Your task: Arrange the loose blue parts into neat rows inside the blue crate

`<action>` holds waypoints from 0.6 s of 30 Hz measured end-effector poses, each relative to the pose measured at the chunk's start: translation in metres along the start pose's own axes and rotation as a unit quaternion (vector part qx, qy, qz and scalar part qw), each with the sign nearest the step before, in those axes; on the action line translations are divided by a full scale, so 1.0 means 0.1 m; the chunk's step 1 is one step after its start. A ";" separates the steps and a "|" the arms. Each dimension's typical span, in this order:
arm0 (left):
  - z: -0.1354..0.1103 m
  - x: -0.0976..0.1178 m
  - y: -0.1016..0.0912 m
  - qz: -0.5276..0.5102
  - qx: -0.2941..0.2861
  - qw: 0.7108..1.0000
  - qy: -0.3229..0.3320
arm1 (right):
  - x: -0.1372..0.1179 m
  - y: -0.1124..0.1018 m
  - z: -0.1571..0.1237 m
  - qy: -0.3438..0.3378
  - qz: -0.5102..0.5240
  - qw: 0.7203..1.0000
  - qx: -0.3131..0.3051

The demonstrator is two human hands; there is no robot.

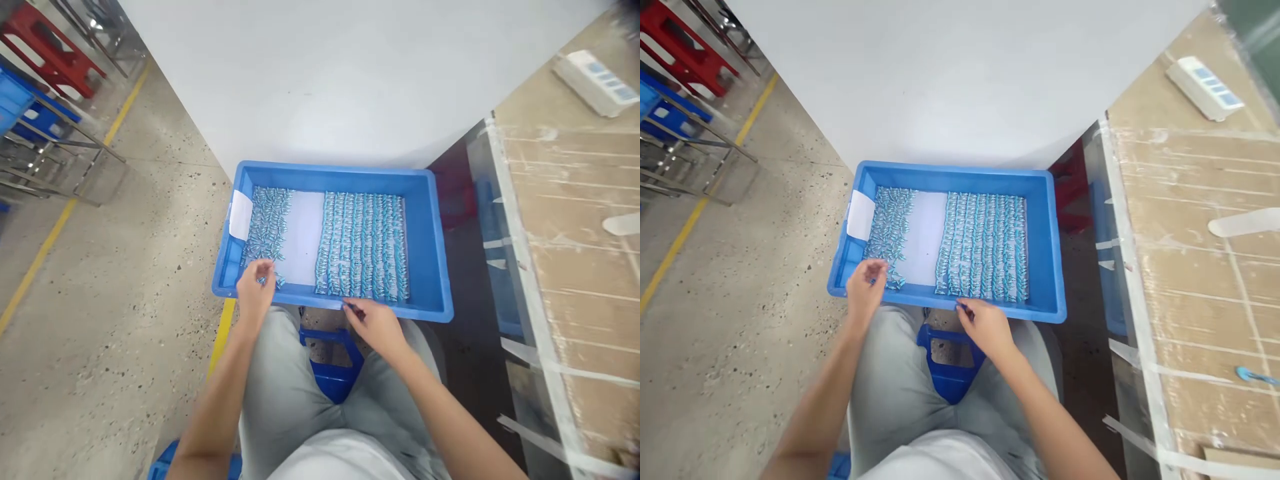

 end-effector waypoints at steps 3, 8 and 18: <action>-0.56 -0.23 -0.32 0.014 0.121 0.992 -0.016 | -0.07 0.17 -0.56 -0.001 0.025 0.999 0.033; -1.29 -0.55 -0.42 0.056 0.059 0.996 0.036 | -0.07 0.48 -1.35 0.027 0.028 0.999 0.016; -1.83 -0.45 0.01 0.150 -0.071 0.973 0.159 | 0.01 1.12 -2.90 0.171 0.042 0.984 -0.002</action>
Point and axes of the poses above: each hand's wrist, its own z-axis towards the middle knuckle, its own y-axis out of the palm, x = y × z, the point moved 2 cm from there along z, towards the middle knuckle, and after that the axes turned 4 degrees about -y, right-handed, at the moved point
